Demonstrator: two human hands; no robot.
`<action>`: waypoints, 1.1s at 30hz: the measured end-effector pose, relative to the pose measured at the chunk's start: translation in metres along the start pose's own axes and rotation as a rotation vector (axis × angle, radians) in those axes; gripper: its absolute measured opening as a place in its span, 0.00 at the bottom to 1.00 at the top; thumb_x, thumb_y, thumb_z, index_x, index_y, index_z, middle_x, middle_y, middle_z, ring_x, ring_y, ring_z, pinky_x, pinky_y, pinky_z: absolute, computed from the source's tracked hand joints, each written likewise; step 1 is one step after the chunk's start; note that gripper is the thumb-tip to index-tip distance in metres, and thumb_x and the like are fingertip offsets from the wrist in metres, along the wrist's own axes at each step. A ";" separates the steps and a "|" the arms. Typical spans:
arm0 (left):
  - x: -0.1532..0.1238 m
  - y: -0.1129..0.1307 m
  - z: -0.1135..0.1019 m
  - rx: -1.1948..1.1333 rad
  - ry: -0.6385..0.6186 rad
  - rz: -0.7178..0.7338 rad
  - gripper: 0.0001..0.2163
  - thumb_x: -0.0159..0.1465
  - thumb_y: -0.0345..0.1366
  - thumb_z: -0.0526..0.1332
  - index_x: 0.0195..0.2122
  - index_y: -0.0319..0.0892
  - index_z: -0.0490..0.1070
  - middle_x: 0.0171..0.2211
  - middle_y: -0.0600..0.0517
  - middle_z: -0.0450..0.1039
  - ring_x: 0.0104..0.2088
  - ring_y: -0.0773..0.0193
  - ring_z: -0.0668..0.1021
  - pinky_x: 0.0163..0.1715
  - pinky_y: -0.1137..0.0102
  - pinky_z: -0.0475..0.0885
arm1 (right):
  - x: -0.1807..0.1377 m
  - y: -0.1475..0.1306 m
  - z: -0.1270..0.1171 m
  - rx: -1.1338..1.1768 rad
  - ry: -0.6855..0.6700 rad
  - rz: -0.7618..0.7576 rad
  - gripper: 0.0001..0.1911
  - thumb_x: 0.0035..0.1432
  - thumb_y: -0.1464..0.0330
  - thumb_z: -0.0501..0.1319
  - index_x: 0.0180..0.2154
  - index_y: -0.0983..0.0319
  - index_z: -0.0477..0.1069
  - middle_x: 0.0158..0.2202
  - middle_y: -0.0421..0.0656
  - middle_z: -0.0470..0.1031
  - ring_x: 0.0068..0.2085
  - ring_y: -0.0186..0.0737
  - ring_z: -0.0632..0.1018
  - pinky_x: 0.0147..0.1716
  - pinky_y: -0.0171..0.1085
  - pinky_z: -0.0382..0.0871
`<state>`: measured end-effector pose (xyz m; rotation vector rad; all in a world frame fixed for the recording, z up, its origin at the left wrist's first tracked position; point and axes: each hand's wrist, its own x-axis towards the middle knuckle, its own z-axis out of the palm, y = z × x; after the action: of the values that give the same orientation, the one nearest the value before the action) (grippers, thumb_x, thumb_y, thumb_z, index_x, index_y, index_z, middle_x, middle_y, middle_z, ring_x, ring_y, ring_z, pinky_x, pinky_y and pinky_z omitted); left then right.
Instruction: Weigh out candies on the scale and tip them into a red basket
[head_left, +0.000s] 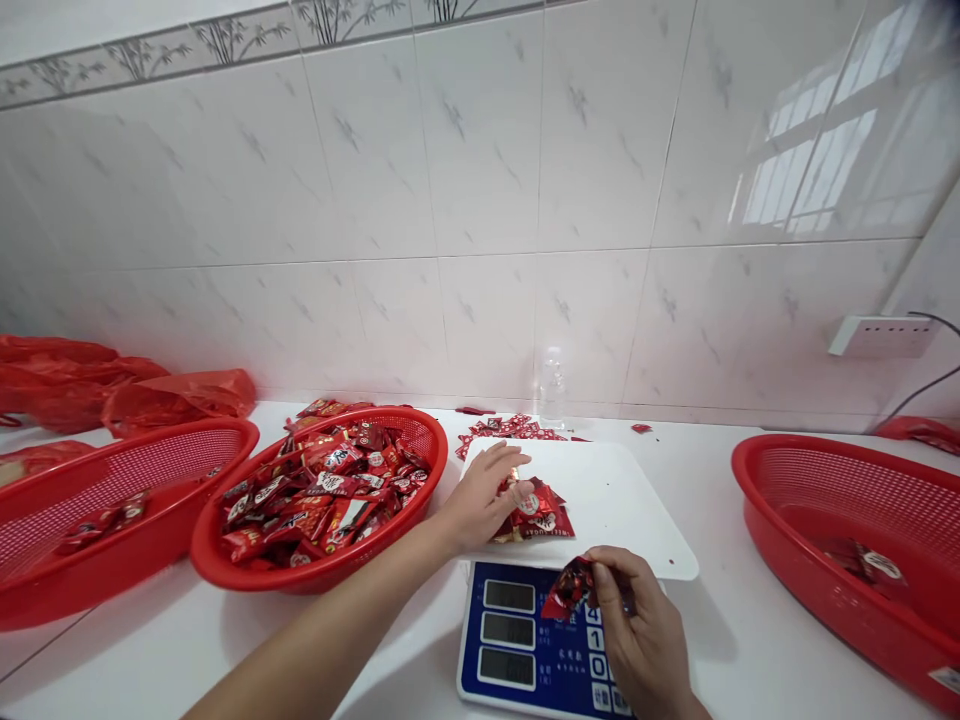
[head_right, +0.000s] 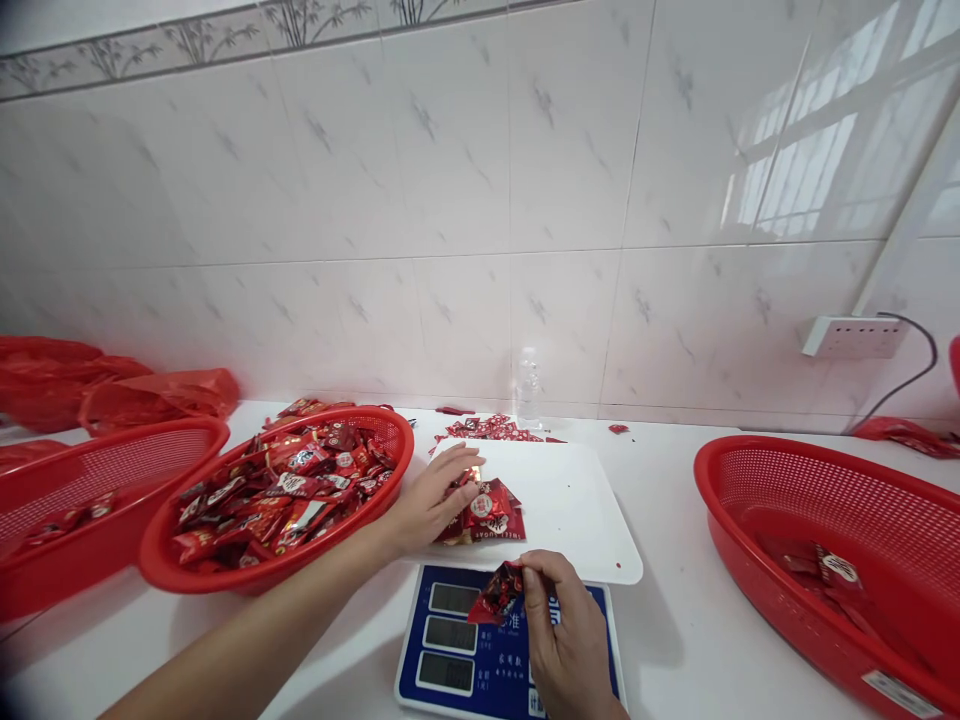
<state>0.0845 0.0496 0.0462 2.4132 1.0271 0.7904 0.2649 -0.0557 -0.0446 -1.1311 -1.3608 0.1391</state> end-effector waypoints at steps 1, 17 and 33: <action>-0.009 0.007 0.001 -0.122 0.088 -0.004 0.21 0.68 0.50 0.49 0.53 0.41 0.67 0.55 0.42 0.68 0.57 0.53 0.68 0.58 0.57 0.59 | 0.001 0.001 0.000 -0.009 -0.007 -0.023 0.06 0.65 0.67 0.54 0.42 0.53 0.68 0.35 0.36 0.77 0.35 0.33 0.79 0.33 0.28 0.73; -0.083 0.003 0.037 -0.996 -0.246 -0.092 0.20 0.65 0.46 0.58 0.54 0.40 0.65 0.33 0.48 0.72 0.28 0.68 0.73 0.31 0.71 0.70 | 0.003 -0.003 0.013 -0.098 -0.086 -0.344 0.17 0.63 0.66 0.56 0.54 0.57 0.62 0.50 0.47 0.70 0.53 0.39 0.72 0.49 0.38 0.72; -0.092 -0.005 0.040 -1.224 -0.507 -0.101 0.18 0.60 0.41 0.66 0.51 0.42 0.73 0.45 0.46 0.74 0.45 0.60 0.76 0.47 0.67 0.67 | 0.110 -0.010 0.071 -0.444 -1.085 -0.192 0.44 0.47 0.42 0.62 0.63 0.44 0.53 0.70 0.48 0.45 0.67 0.65 0.46 0.60 0.66 0.43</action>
<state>0.0548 -0.0220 -0.0182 1.3461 0.2670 0.4787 0.2336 0.0516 0.0247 -1.3339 -2.5482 0.3541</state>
